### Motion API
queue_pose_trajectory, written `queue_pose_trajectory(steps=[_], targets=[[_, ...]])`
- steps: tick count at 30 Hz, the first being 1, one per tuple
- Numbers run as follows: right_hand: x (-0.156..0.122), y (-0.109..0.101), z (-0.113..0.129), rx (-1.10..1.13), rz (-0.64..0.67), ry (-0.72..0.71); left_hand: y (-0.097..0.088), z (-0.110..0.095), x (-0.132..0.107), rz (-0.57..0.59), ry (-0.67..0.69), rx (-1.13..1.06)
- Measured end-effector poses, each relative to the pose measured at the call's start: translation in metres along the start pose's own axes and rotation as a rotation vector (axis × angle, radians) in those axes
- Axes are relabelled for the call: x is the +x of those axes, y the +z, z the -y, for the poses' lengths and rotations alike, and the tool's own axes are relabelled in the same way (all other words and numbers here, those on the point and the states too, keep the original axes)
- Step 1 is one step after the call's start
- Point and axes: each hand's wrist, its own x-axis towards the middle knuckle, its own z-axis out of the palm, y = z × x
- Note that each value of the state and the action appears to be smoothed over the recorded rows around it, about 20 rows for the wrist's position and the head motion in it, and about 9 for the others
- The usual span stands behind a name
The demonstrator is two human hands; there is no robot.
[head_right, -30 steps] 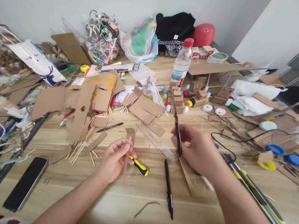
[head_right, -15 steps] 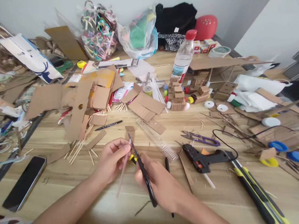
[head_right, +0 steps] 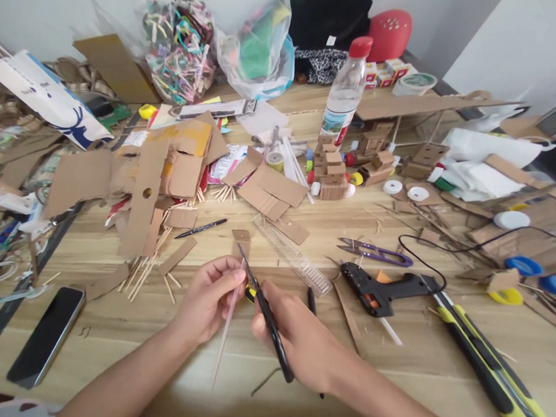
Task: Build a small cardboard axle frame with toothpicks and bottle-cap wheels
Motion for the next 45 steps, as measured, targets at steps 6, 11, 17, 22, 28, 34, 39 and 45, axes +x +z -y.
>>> queue_pose_trajectory(steps=[6,11,17,22,28,34,39,45], targets=[[-0.001,0.001,0.001,-0.016,-0.006,0.021,0.002,0.001,0.0,-0.006,-0.019,-0.019],[-0.001,0.001,-0.001,0.013,-0.003,0.038,0.003,0.0,0.0,-0.009,-0.018,-0.029],[-0.002,0.003,-0.002,0.079,-0.028,0.04,0.007,-0.003,-0.001,-0.012,-0.013,-0.034],[-0.005,0.004,-0.004,0.103,-0.098,0.038,0.016,-0.01,0.004,0.024,0.011,0.007],[-0.006,-0.003,-0.006,0.11,-0.18,0.051,0.029,-0.02,0.012,0.059,0.013,0.043],[0.0,-0.008,-0.01,0.057,-0.255,0.097,0.038,-0.027,0.021,0.105,0.017,0.103],[0.004,-0.03,-0.02,-0.047,-0.429,0.14,0.038,-0.027,0.026,0.177,0.046,0.117],[-0.005,-0.048,-0.01,-0.137,-0.393,0.047,0.03,-0.021,0.026,0.144,0.079,0.086]])
